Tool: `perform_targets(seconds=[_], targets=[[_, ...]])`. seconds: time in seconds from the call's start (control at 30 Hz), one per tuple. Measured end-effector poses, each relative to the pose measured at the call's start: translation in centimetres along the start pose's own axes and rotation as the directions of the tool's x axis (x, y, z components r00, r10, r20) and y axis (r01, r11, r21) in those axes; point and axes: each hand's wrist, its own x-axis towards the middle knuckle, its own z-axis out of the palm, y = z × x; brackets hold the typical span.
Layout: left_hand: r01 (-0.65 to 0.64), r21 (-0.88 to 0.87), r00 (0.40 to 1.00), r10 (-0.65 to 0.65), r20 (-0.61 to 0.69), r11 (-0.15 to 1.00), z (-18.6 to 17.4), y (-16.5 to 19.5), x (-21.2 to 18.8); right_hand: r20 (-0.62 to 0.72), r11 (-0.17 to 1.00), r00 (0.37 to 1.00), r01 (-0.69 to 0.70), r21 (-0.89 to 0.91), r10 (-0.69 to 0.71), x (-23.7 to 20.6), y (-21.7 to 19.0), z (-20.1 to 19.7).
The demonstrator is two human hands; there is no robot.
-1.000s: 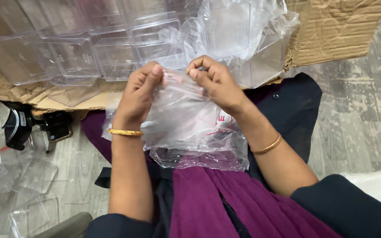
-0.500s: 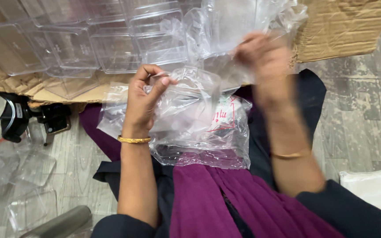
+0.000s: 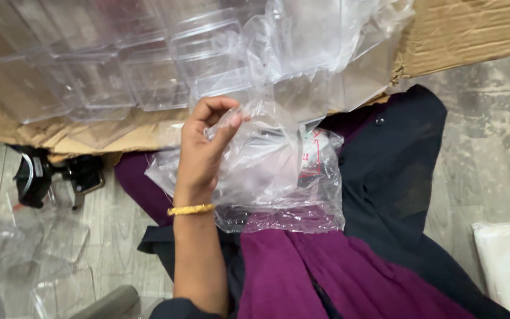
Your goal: The person sits on the floor in front of a cardboard box filled with clear plastic boxes. They take boxes out one at a time, pull the plastic bag wrapping off each box by hand, and stack the unwrapped boxes.
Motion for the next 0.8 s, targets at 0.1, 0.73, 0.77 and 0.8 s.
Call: perform_targets(seconds=[0.1,0.73,0.77,0.8], targets=[[0.006,-0.001,1.0,-0.006,0.012,1.0,-0.3,0.7,-0.6,-0.019,0.995,0.999,-0.051,-0.081,0.05,-0.3,1.3,-1.4],[0.053,0.002,0.995,-0.053,-0.081,0.999,-2.0,-0.8,-1.2,-0.022,0.963,0.99,-0.137,-0.23,0.136,2.1,2.4,-1.8],[0.057,0.001,0.995,-0.057,-0.078,0.998,-2.0,-0.9,-1.2,-0.022,0.963,0.99,-0.138,-0.231,0.137,1.8,2.5,-1.9],[0.06,-0.003,0.995,-0.06,-0.075,0.998,-1.9,-0.9,-1.2,-0.027,0.962,0.99,-0.139,-0.235,0.137,1.7,2.5,-2.0]])
